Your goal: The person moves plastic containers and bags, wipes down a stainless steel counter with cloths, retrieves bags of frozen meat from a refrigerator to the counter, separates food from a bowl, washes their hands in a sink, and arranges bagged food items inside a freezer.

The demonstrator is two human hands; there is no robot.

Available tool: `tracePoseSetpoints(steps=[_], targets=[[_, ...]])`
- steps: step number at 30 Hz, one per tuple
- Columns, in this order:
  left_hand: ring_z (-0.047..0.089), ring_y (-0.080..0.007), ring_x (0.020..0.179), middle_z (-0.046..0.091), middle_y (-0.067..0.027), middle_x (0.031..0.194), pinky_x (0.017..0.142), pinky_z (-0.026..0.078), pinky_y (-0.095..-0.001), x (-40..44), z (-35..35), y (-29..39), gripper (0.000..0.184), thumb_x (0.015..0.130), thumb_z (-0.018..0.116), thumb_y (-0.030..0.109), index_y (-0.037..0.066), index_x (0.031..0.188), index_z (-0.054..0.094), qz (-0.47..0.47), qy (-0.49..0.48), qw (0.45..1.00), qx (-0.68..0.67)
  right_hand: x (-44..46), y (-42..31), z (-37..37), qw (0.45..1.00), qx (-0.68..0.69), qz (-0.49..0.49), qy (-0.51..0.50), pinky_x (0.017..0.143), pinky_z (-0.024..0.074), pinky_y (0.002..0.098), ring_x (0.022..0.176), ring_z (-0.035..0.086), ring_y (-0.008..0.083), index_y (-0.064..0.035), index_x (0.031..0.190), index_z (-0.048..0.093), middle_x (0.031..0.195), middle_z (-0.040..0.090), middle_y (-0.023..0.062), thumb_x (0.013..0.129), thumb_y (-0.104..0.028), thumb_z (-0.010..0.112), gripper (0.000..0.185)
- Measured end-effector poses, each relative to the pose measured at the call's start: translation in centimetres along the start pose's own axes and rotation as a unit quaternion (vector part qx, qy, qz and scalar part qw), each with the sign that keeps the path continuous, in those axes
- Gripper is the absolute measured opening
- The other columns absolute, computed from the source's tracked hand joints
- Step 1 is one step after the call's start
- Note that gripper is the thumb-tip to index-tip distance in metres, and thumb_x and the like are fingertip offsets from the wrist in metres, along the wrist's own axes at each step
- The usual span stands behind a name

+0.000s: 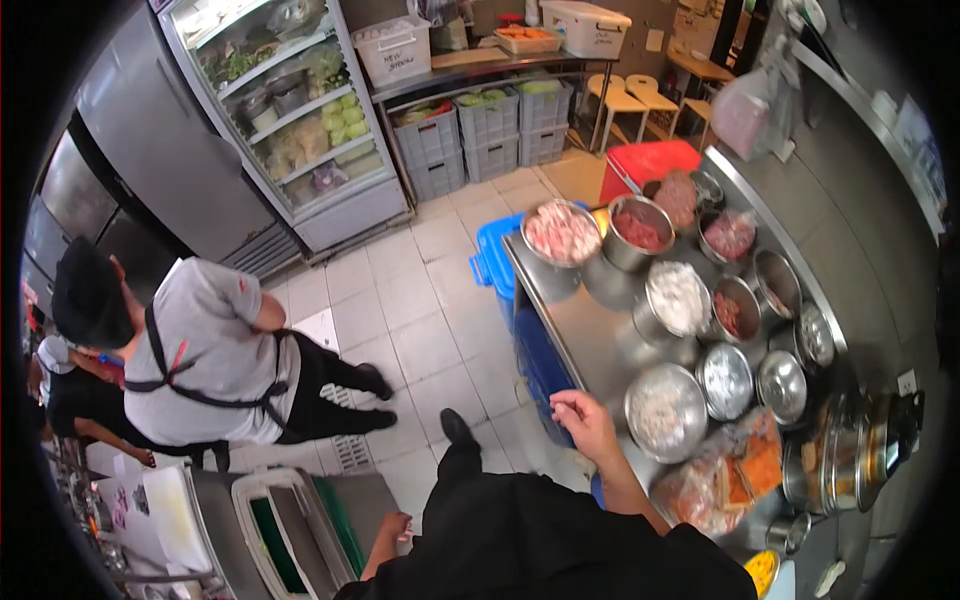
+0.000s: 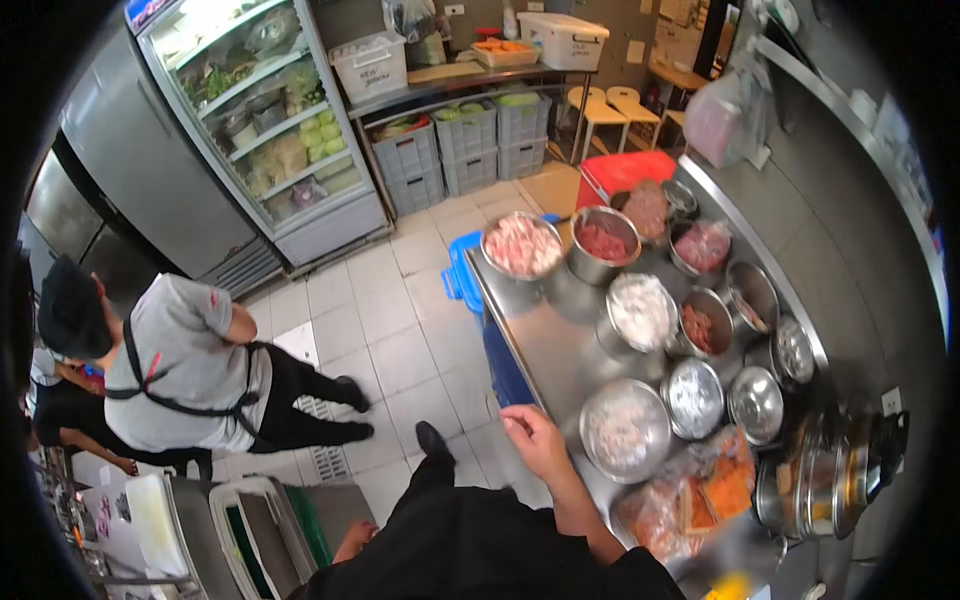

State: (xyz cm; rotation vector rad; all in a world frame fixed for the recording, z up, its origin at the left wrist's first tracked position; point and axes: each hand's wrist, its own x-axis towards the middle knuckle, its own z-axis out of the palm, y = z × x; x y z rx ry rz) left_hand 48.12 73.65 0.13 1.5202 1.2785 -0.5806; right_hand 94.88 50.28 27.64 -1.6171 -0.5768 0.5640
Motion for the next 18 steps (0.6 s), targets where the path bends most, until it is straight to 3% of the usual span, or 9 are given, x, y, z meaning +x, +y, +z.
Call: tracePoseSetpoints(steps=[2, 6, 8, 9, 11, 12, 13, 18], targets=[[0.069, -0.0254, 0.072, 0.066, -0.0124, 0.090, 0.056, 0.056, -0.0437, 4.8, -3.4, 2.6, 0.025, 0.088, 0.061, 0.024, 0.004, 0.104, 0.060, -0.080, -0.019, 0.995, -0.059, 4.3, 0.2, 1.8, 1.000, -0.008, 0.004, -0.018, 0.073, 0.0491, 0.0245, 0.083, 0.063, 0.0114, -0.0013, 0.111, 0.063, 0.100, 0.065, 0.0056, 0.095, -0.011, 0.057, 0.020], [0.069, -0.0254, 0.069, 0.067, -0.0124, 0.084, 0.056, 0.055, -0.0418, 13.1, -12.5, 10.8, 0.025, 0.088, 0.061, 0.027, 0.005, 0.100, 0.063, -0.083, 0.004, 0.991, -0.108, 14.3, -0.5, 6.3, 1.000, -0.021, 0.016, 0.013, 0.071, 0.0498, 0.0248, 0.082, 0.064, 0.0113, -0.0023, 0.110, 0.063, 0.099, 0.066, 0.0051, 0.094, -0.012, 0.058, 0.019], [0.069, -0.0241, 0.065, 0.069, -0.0112, 0.076, 0.056, 0.055, -0.0391, 16.4, -17.6, 16.8, 0.027, 0.087, 0.062, 0.031, 0.005, 0.093, 0.066, -0.012, -0.005, 0.996, 0.093, 19.2, -1.8, 8.6, 0.999, -0.028, 0.010, 0.032, 0.071, 0.0499, 0.0246, 0.080, 0.063, 0.0108, -0.0027, 0.107, 0.065, 0.095, 0.065, 0.0043, 0.093, -0.012, 0.060, 0.018], [0.067, -0.0223, 0.059, 0.069, -0.0098, 0.071, 0.052, 0.054, -0.0359, 20.0, -19.8, 17.9, 0.028, 0.086, 0.061, 0.033, 0.006, 0.088, 0.068, 0.031, 0.011, 0.999, -0.006, 21.6, -2.5, 9.9, 0.998, -0.030, 0.004, 0.050, 0.071, 0.0500, 0.0245, 0.078, 0.063, 0.0102, -0.0031, 0.104, 0.067, 0.092, 0.063, 0.0035, 0.091, -0.011, 0.062, 0.016], [0.067, -0.0247, 0.059, 0.068, -0.0122, 0.069, 0.058, 0.053, -0.0372, 27.0, -25.1, 22.2, 0.031, 0.083, 0.061, 0.032, 0.003, 0.086, 0.069, 0.168, 0.041, 0.983, 0.054, 25.8, -4.3, 12.0, 0.998, -0.027, 0.007, 0.059, 0.071, 0.0501, 0.0247, 0.078, 0.063, 0.0105, -0.0029, 0.104, 0.067, 0.092, 0.063, 0.0036, 0.091, -0.011, 0.062, 0.016], [0.068, -0.0252, 0.063, 0.069, -0.0139, 0.071, 0.065, 0.054, -0.0376, 26.8, -27.9, 27.4, 0.032, 0.081, 0.062, 0.032, 0.002, 0.090, 0.069, 0.067, 0.017, 0.998, 0.011, 27.5, -4.9, 12.9, 0.997, -0.023, 0.011, 0.067, 0.071, 0.0501, 0.0248, 0.078, 0.063, 0.0107, -0.0028, 0.104, 0.067, 0.092, 0.063, 0.0038, 0.091, -0.012, 0.062, 0.016], [0.069, -0.0233, 0.065, 0.070, -0.0141, 0.075, 0.066, 0.054, -0.0372, 27.9, -30.6, 31.1, 0.031, 0.083, 0.061, 0.030, 0.003, 0.096, 0.068, 0.154, 0.052, 0.985, 0.065, 29.2, -5.1, 13.6, 0.997, -0.020, 0.013, 0.074, 0.071, 0.0501, 0.0248, 0.078, 0.063, 0.0107, -0.0028, 0.104, 0.067, 0.092, 0.063, 0.0038, 0.091, -0.012, 0.062, 0.016], [0.071, -0.0215, 0.073, 0.071, -0.0137, 0.083, 0.071, 0.053, -0.0342, 31.7, -39.8, 51.7, 0.036, 0.086, 0.064, 0.034, 0.004, 0.104, 0.066, 0.260, 0.077, 0.960, 0.066, 39.1, -3.1, 15.2, 0.995, -0.036, 0.023, 0.087, 0.068, 0.0504, 0.0247, 0.079, 0.065, 0.0117, -0.0024, 0.108, 0.064, 0.093, 0.067, 0.0049, 0.094, -0.015, 0.060, 0.020]])
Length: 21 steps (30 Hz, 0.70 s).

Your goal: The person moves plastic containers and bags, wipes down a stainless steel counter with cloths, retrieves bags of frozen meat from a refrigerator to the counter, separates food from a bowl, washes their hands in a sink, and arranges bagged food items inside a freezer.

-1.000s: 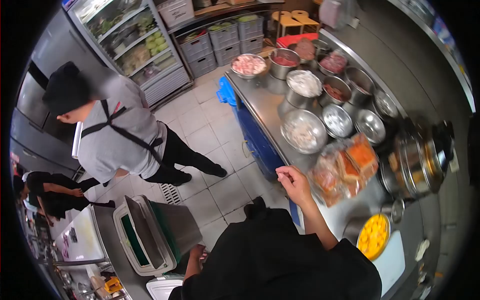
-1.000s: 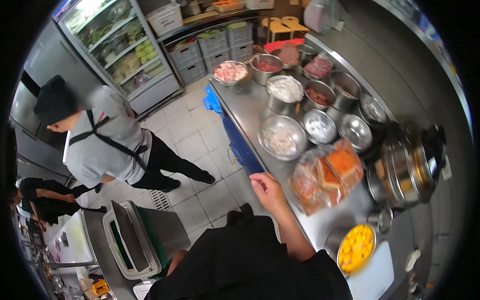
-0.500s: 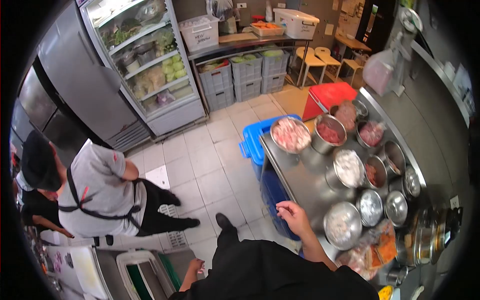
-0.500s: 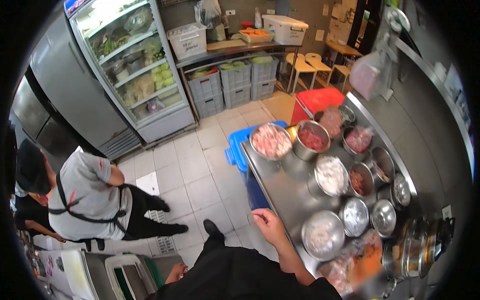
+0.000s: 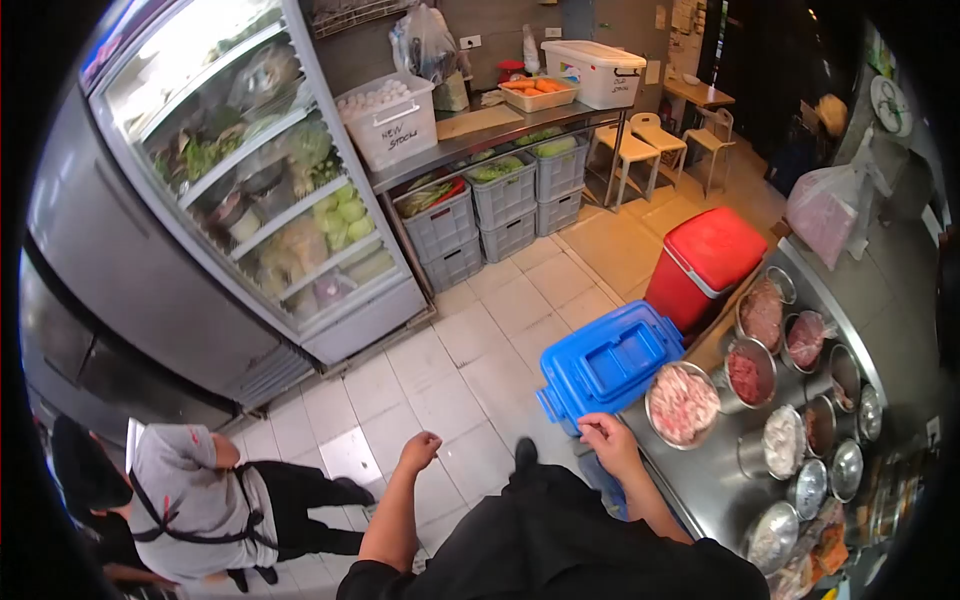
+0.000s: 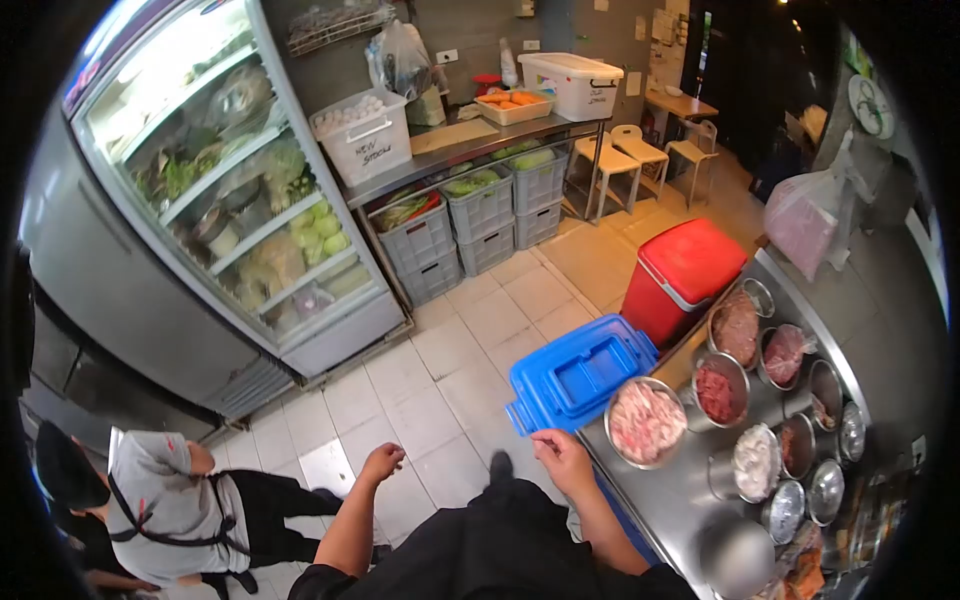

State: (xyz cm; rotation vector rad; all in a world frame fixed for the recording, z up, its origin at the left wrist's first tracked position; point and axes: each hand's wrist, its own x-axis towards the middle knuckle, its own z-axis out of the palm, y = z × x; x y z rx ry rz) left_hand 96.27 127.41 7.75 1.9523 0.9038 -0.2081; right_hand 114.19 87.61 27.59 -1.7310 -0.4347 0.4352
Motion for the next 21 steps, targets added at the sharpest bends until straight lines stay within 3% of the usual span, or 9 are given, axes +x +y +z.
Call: tracePoseSetpoints(steps=[4, 6, 7, 8, 9, 11, 13, 14, 21], targets=[[0.071, -0.0218, 0.077, 0.071, -0.0130, 0.084, 0.073, 0.053, -0.0340, 10.7, -4.4, 5.6, 0.035, 0.086, 0.062, 0.034, 0.005, 0.104, 0.066, 0.039, -0.013, 0.999, 0.003, 9.9, 2.2, 2.8, 0.998, 0.043, 0.016, 0.031, 0.067, 0.0510, 0.0252, 0.079, 0.065, 0.0124, -0.0023, 0.108, 0.064, 0.094, 0.068, 0.0061, 0.094, -0.015, 0.060, 0.020], [0.069, -0.0202, 0.074, 0.069, -0.0115, 0.082, 0.064, 0.052, -0.0342, 15.7, -6.6, 5.2, 0.029, 0.088, 0.062, 0.027, 0.002, 0.102, 0.064, 0.066, -0.023, 0.992, 0.106, 15.6, 3.6, 3.8, 0.993, 0.092, 0.042, 0.056, 0.067, 0.0516, 0.0256, 0.079, 0.065, 0.0130, -0.0022, 0.108, 0.064, 0.094, 0.068, 0.0071, 0.094, -0.015, 0.060, 0.020], [0.069, -0.0233, 0.073, 0.070, -0.0147, 0.084, 0.070, 0.053, -0.0372, 17.7, -7.4, 3.6, 0.033, 0.087, 0.063, 0.033, 0.002, 0.098, 0.067, 0.051, -0.006, 0.985, 0.166, 18.8, 3.2, 4.1, 0.992, 0.099, 0.045, 0.061, 0.067, 0.0516, 0.0256, 0.079, 0.065, 0.0130, -0.0022, 0.108, 0.064, 0.094, 0.068, 0.0071, 0.094, -0.015, 0.060, 0.020], [0.066, -0.0350, 0.094, 0.070, -0.0185, 0.097, 0.083, 0.051, -0.0442, 20.0, -10.0, 1.3, 0.039, 0.085, 0.058, 0.040, 0.008, 0.104, 0.068, -0.028, -0.052, 0.961, 0.269, 24.2, 2.3, 4.4, 0.988, 0.113, 0.075, 0.077, 0.067, 0.0516, 0.0256, 0.079, 0.065, 0.0133, -0.0021, 0.108, 0.064, 0.093, 0.067, 0.0072, 0.094, -0.015, 0.060, 0.019], [0.065, -0.0368, 0.098, 0.069, -0.0198, 0.100, 0.086, 0.051, -0.0456, 20.5, -11.1, -0.9, 0.040, 0.083, 0.058, 0.040, 0.007, 0.103, 0.069, -0.029, -0.038, 0.958, 0.284, 27.4, 1.5, 4.4, 0.984, 0.121, 0.095, 0.087, 0.067, 0.0515, 0.0255, 0.079, 0.065, 0.0135, -0.0021, 0.108, 0.064, 0.093, 0.067, 0.0074, 0.094, -0.015, 0.060, 0.019], [0.066, -0.0389, 0.091, 0.069, -0.0204, 0.094, 0.082, 0.053, -0.0432, 21.7, -13.8, -4.6, 0.040, 0.080, 0.058, 0.039, 0.003, 0.096, 0.069, -0.121, -0.114, 0.940, 0.296, 33.0, 0.6, 4.2, 0.985, 0.110, 0.089, 0.096, 0.067, 0.0515, 0.0254, 0.079, 0.065, 0.0131, -0.0019, 0.107, 0.063, 0.092, 0.067, 0.0064, 0.094, -0.014, 0.059, 0.018], [0.069, -0.0317, 0.080, 0.070, -0.0162, 0.080, 0.066, 0.055, -0.0456, 20.5, -15.3, -3.3, 0.034, 0.091, 0.053, 0.033, 0.002, 0.095, 0.069, -0.274, -0.087, 0.953, 0.100, 38.4, -0.2, 3.7, 0.988, 0.091, 0.067, 0.103, 0.066, 0.0501, 0.0268, 0.076, 0.063, 0.0129, -0.0038, 0.104, 0.065, 0.085, 0.065, 0.0049, 0.091, -0.014, 0.061, 0.017], [0.069, -0.0318, 0.080, 0.070, -0.0163, 0.081, 0.066, 0.055, -0.0457, 20.0, -15.8, -2.8, 0.034, 0.090, 0.054, 0.033, 0.003, 0.095, 0.069, -0.294, -0.085, 0.949, 0.070, 41.3, -0.4, 3.3, 0.989, 0.083, 0.066, 0.107, 0.066, 0.0501, 0.0268, 0.076, 0.063, 0.0129, -0.0038, 0.104, 0.065, 0.085, 0.065, 0.0049, 0.091, -0.014, 0.061, 0.017], [0.069, -0.0326, 0.080, 0.069, -0.0170, 0.085, 0.070, 0.055, -0.0460, 27.0, -15.6, 0.2, 0.029, 0.088, 0.057, 0.029, 0.003, 0.096, 0.068, -0.235, -0.131, 0.959, 0.085, 60.9, -5.1, 2.5, 0.991, -0.033, -0.085, 0.100, 0.073, 0.0481, 0.0239, 0.080, 0.059, 0.0101, -0.0024, 0.110, 0.061, 0.091, 0.064, 0.0020, 0.093, -0.011, 0.060, 0.019]])
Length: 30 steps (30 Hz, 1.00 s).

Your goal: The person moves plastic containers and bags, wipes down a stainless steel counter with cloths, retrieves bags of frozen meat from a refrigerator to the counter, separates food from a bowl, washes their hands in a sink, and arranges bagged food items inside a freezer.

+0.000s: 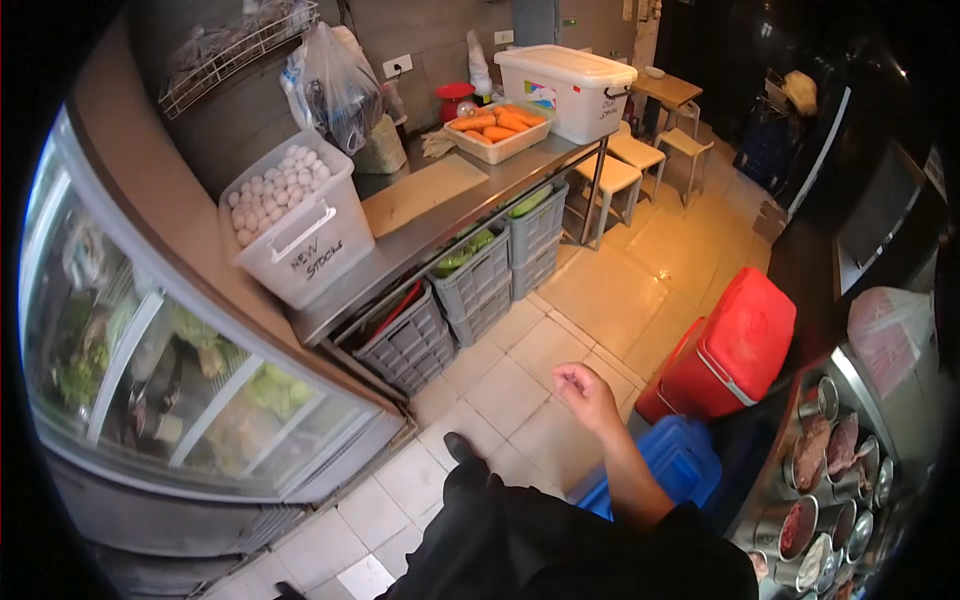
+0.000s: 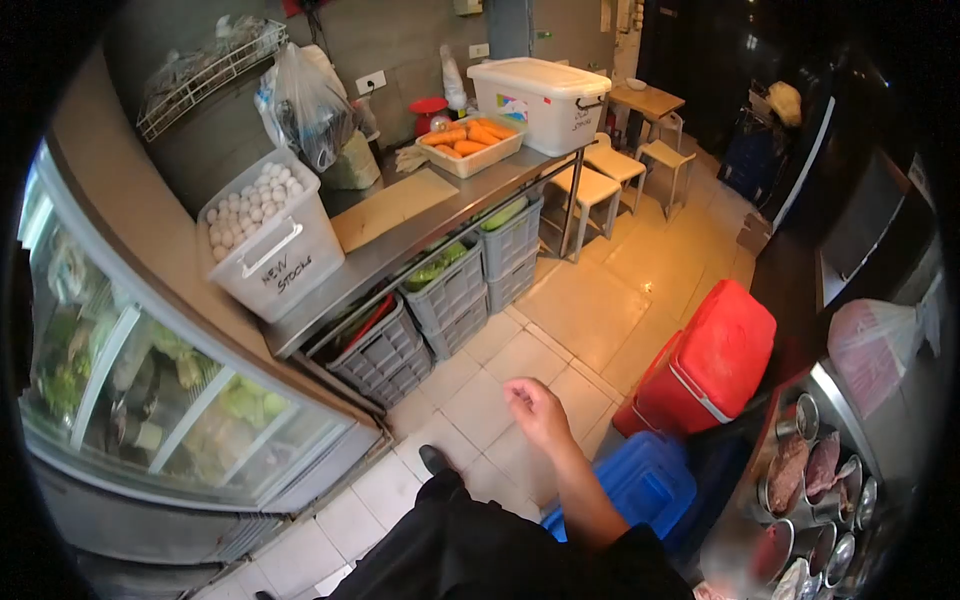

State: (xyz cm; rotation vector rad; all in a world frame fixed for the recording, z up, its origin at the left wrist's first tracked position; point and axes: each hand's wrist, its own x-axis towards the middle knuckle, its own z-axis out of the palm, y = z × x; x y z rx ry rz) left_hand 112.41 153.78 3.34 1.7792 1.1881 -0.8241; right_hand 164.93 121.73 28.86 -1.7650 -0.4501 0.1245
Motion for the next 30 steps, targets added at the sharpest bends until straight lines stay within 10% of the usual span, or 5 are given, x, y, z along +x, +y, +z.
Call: tracePoseSetpoints(steps=[13, 16, 18, 25, 30], targets=[[0.066, -0.0369, 0.089, 0.068, -0.0193, 0.098, 0.081, 0.053, -0.0486, 35.8, -25.2, 41.7, 0.028, 0.082, 0.061, 0.025, 0.006, 0.101, 0.067, 0.247, 0.056, 0.931, 0.264, 39.0, -6.9, -5.6, 0.951, -0.285, -0.103, 0.055, 0.075, 0.0512, 0.0324, 0.089, 0.061, 0.0198, -0.0050, 0.115, 0.060, 0.101, 0.064, 0.0101, 0.086, -0.020, 0.069, 0.034], [0.067, -0.0330, 0.078, 0.070, -0.0166, 0.084, 0.076, 0.053, -0.0421, 34.7, -30.0, 51.7, 0.025, 0.083, 0.061, 0.028, 0.007, 0.095, 0.066, 0.471, 0.209, 0.747, 0.421, 49.8, -6.5, -11.2, 0.922, -0.366, -0.099, 0.079, 0.082, 0.0509, 0.0371, 0.094, 0.063, 0.0262, -0.0054, 0.118, 0.059, 0.106, 0.065, 0.0145, 0.085, -0.023, 0.070, 0.039], [0.067, -0.0277, 0.069, 0.068, -0.0125, 0.073, 0.070, 0.052, -0.0382, 30.9, -29.8, 57.6, 0.026, 0.085, 0.060, 0.031, 0.006, 0.091, 0.065, 0.287, 0.167, 0.940, -0.085, 57.2, -6.4, -15.0, 0.882, -0.441, -0.129, 0.100, 0.087, 0.0500, 0.0408, 0.103, 0.062, 0.0321, -0.0069, 0.121, 0.058, 0.112, 0.063, 0.0165, 0.083, -0.025, 0.071, 0.044], [0.062, -0.0326, 0.063, 0.064, -0.0138, 0.078, 0.055, 0.050, -0.0432, 34.9, -17.7, 51.7, 0.022, 0.089, 0.052, 0.027, 0.009, 0.082, 0.062, 0.435, 0.315, 0.802, 0.264, 79.1, -4.1, -24.6, 0.780, -0.603, -0.110, 0.125, 0.101, 0.0429, 0.0445, 0.122, 0.051, 0.0329, -0.0093, 0.132, 0.052, 0.131, 0.054, 0.0164, 0.079, -0.030, 0.074, 0.061], [0.064, -0.0307, 0.064, 0.065, -0.0136, 0.078, 0.050, 0.051, -0.0404, 21.2, -6.4, 49.4, 0.019, 0.088, 0.055, 0.026, 0.009, 0.083, 0.062, 0.066, 0.109, 0.989, -0.075, 85.9, -3.6, -28.2, 0.717, -0.691, -0.088, 0.016, 0.096, 0.0430, 0.0464, 0.118, 0.054, 0.0294, -0.0120, 0.129, 0.054, 0.121, 0.058, 0.0103, 0.074, -0.031, 0.077, 0.063]])
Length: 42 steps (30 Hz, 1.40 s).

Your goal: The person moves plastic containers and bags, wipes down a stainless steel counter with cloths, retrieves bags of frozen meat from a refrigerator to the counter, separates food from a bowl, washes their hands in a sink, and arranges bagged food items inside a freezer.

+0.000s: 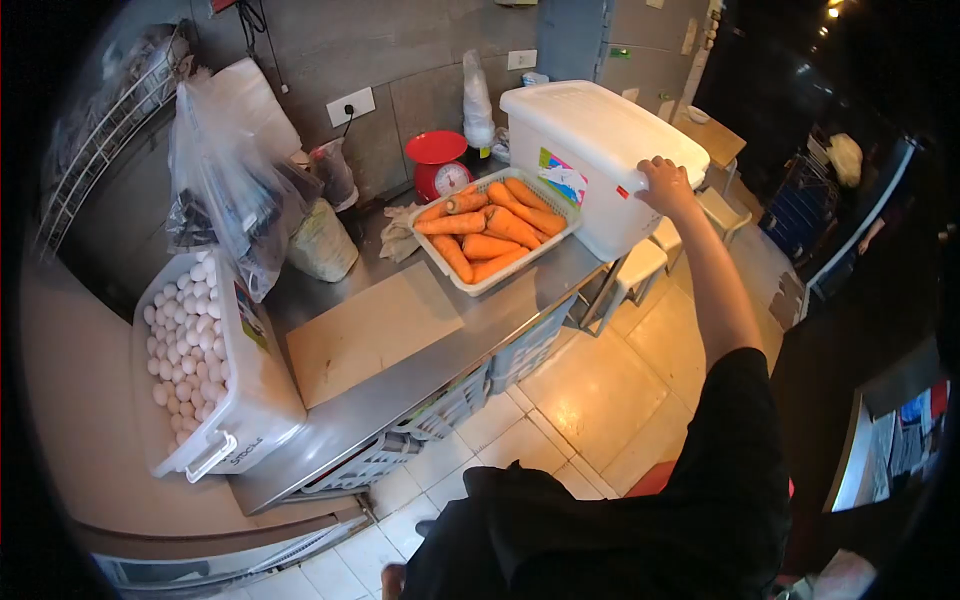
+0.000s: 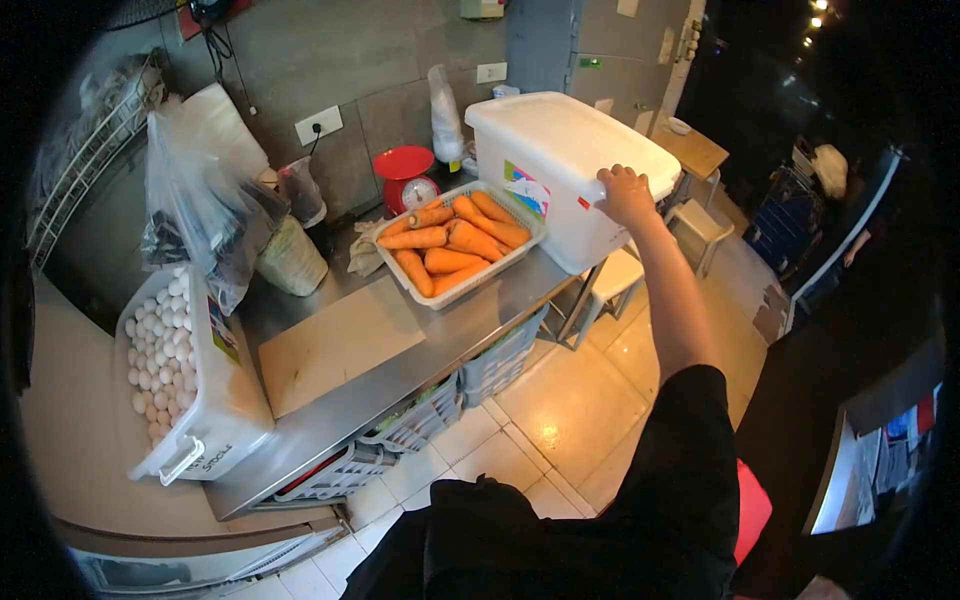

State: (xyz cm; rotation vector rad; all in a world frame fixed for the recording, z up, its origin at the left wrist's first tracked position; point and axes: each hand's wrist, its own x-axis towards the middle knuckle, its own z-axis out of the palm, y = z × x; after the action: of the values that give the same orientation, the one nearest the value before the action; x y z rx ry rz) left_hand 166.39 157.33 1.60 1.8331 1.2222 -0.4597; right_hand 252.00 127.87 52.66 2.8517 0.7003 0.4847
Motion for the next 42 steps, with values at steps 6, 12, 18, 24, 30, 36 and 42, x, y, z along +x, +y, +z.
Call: tracePoseSetpoints(steps=[6, 12, 18, 24, 30, 36, 42], targets=[[0.066, -0.0274, 0.064, 0.066, -0.0127, 0.079, 0.048, 0.052, -0.0381, -6.1, 4.9, 2.4, 0.020, 0.089, 0.055, 0.026, 0.007, 0.089, 0.062, -0.062, 0.004, 0.998, -0.028, 2.1, 1.9, 0.1, 0.998, -0.009, -0.067, -0.019, 0.094, 0.0430, 0.0452, 0.117, 0.053, 0.0291, -0.0144, 0.132, 0.050, 0.118, 0.057, 0.0119, 0.073, -0.033, 0.077, 0.068], [0.068, -0.0242, 0.064, 0.067, -0.0117, 0.080, 0.047, 0.052, -0.0357, -1.1, 4.7, 6.4, 0.023, 0.090, 0.055, 0.025, 0.004, 0.094, 0.062, 0.049, 0.047, 0.996, -0.050, 4.0, 3.2, -0.9, 0.988, 0.088, -0.102, -0.077, 0.094, 0.0462, 0.0452, 0.112, 0.057, 0.0334, -0.0183, 0.139, 0.045, 0.118, 0.057, 0.0170, 0.069, -0.030, 0.078, 0.078], [0.069, -0.0227, 0.064, 0.067, -0.0119, 0.082, 0.046, 0.053, -0.0343, 4.7, 2.8, 12.8, 0.022, 0.089, 0.057, 0.022, 0.004, 0.100, 0.062, -0.061, 0.061, 0.955, -0.285, 8.2, 4.7, -5.2, 0.987, 0.061, -0.116, 0.092, 0.093, 0.0468, 0.0469, 0.108, 0.059, 0.0346, -0.0158, 0.135, 0.050, 0.115, 0.060, 0.0185, 0.073, -0.022, 0.068, 0.064], [0.069, -0.0251, 0.065, 0.067, -0.0127, 0.083, 0.046, 0.054, -0.0351, 3.1, 3.5, 11.2, 0.020, 0.089, 0.060, 0.020, 0.003, 0.100, 0.062, -0.014, 0.019, 0.986, -0.167, 11.3, 7.0, -4.2, 0.965, 0.056, -0.060, 0.248, 0.088, 0.0481, 0.0460, 0.102, 0.061, 0.0336, -0.0100, 0.116, 0.061, 0.105, 0.064, 0.0154, 0.080, -0.008, 0.059, 0.036], [0.069, -0.0273, 0.072, 0.069, -0.0135, 0.084, 0.058, 0.054, -0.0399, -2.6, 7.0, 7.1, 0.022, 0.088, 0.055, 0.026, 0.008, 0.092, 0.067, -0.018, 0.044, 0.998, -0.045, 12.3, 10.8, -5.0, 0.900, 0.067, 0.003, 0.431, 0.083, 0.0499, 0.0448, 0.095, 0.064, 0.0342, -0.0087, 0.105, 0.065, 0.097, 0.066, 0.0143, 0.077, 0.000, 0.057, 0.030], [0.069, -0.0296, 0.078, 0.071, -0.0144, 0.084, 0.069, 0.053, -0.0448, -4.5, 7.5, 5.2, 0.031, 0.088, 0.049, 0.033, 0.013, 0.084, 0.073, -0.049, 0.102, 0.993, 0.012, 9.6, 12.4, -12.9, 0.857, 0.113, -0.063, 0.499, 0.091, 0.0490, 0.0332, 0.108, 0.063, 0.0246, -0.0097, 0.120, 0.064, 0.115, 0.066, 0.0123, 0.085, 0.005, 0.046, 0.042], [0.065, -0.0387, 0.089, 0.069, -0.0216, 0.091, 0.079, 0.051, -0.0463, -1.0, 1.1, 10.8, 0.034, 0.087, 0.056, 0.033, 0.003, 0.095, 0.069, -0.055, 0.271, 0.954, -0.119, 0.2, 5.1, -23.8, 0.796, 0.160, -0.262, 0.521, 0.090, 0.0493, 0.0336, 0.106, 0.061, 0.0230, -0.0053, 0.128, 0.058, 0.115, 0.063, 0.0116, 0.088, -0.003, 0.054, 0.041]])
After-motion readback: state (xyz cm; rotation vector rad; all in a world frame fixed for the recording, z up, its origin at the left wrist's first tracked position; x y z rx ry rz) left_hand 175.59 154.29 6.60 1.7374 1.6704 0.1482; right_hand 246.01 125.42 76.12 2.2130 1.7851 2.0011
